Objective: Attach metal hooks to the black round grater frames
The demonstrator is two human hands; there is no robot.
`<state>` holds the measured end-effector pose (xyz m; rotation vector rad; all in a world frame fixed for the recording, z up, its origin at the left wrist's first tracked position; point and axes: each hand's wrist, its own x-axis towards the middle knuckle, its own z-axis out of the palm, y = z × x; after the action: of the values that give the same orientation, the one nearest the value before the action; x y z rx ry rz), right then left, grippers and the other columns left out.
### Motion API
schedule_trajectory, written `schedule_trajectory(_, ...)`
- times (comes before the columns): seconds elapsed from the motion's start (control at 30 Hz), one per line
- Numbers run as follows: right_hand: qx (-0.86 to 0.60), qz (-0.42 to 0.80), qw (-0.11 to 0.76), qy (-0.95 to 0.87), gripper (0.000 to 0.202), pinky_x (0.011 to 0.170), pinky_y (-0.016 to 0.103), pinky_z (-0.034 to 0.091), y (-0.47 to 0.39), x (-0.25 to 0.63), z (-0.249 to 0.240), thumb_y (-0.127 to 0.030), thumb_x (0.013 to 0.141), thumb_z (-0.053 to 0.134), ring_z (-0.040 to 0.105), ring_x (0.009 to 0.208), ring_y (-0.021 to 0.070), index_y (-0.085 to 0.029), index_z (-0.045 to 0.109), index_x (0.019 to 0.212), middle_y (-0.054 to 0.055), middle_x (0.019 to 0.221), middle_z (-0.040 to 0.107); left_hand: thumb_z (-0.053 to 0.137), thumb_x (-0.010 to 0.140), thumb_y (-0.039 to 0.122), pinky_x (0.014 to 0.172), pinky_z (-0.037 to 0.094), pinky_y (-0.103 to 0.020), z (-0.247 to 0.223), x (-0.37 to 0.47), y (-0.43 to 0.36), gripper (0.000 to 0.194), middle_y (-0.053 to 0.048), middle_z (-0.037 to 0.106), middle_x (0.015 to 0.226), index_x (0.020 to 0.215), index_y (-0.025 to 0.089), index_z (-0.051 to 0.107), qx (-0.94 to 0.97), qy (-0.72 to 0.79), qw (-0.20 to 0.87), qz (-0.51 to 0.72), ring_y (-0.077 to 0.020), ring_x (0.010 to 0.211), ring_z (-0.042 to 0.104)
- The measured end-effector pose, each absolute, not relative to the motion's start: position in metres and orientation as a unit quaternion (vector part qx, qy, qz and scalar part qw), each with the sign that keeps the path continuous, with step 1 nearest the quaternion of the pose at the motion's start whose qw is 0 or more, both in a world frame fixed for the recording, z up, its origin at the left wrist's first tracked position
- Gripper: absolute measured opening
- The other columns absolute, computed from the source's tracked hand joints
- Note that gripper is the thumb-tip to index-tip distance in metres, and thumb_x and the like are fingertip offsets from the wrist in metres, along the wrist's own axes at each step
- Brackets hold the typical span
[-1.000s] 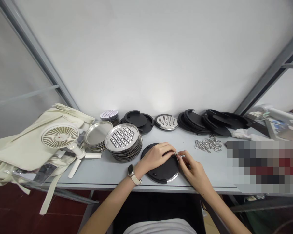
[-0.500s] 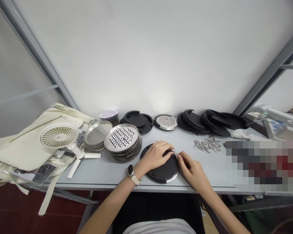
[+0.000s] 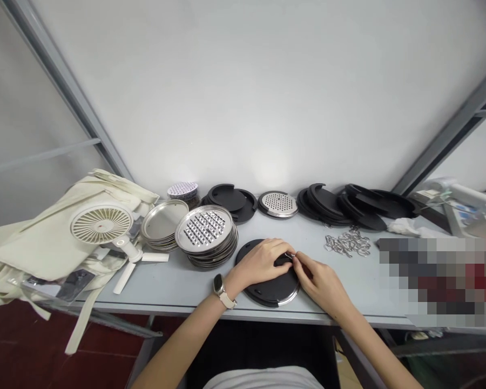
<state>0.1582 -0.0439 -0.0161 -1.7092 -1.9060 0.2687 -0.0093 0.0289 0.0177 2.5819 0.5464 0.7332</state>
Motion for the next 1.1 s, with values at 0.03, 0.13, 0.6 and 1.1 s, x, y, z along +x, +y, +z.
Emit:
schedule_trajectory(0.03,-0.636,0.092,0.285,-0.711,0.024,0.051,0.024,0.034,-0.0447,0.1580,-0.0175,-0.035,0.095,0.032,0.054,0.049,0.0162,-0.023,0.052,0.088,-0.001,0.059,0.057,0.055,0.084,0.018,0.091,0.042,-0.031,0.0176,-0.0095,0.0289,0.017,-0.005,0.062,0.100,0.101,0.018,0.055,0.921,0.192,0.209,0.266,-0.0178,0.096,0.057)
schedule_trajectory(0.13,-0.633,0.081,0.295,-0.711,0.023,0.050,0.024,0.034,-0.0480,0.1579,-0.0213,-0.036,0.094,0.033,0.050,0.048,0.0154,-0.023,0.048,0.081,-0.002,0.055,0.051,0.054,0.085,0.017,0.089,0.044,-0.029,0.0174,-0.0102,0.0282,0.016,-0.004,0.062,0.100,0.100,0.017,0.056,0.915,0.184,0.235,0.273,-0.0167,0.096,0.058)
schedule_trajectory(0.6,-0.616,0.143,0.298,-0.715,0.029,0.055,0.025,0.036,-0.0471,0.1619,-0.0234,-0.037,0.097,0.030,0.055,0.053,0.0162,-0.021,0.055,0.090,0.001,0.063,0.059,0.055,0.084,0.018,0.094,0.042,-0.034,0.0196,-0.0095,0.0275,0.016,-0.005,0.062,0.100,0.100,0.017,0.057,0.920,0.182,0.220,0.269,-0.0190,0.098,0.057)
schedule_trajectory(1.1,-0.582,0.173,0.334,-0.721,0.028,0.054,0.023,0.035,-0.0499,0.1622,-0.0205,-0.036,0.096,0.033,0.052,0.054,0.0139,-0.021,0.053,0.082,0.000,0.063,0.057,0.050,0.086,0.014,0.087,0.045,-0.028,0.0169,-0.0104,0.0275,0.017,-0.004,0.062,0.100,0.101,0.017,0.058,0.905,0.173,0.282,0.269,-0.0161,0.094,0.058)
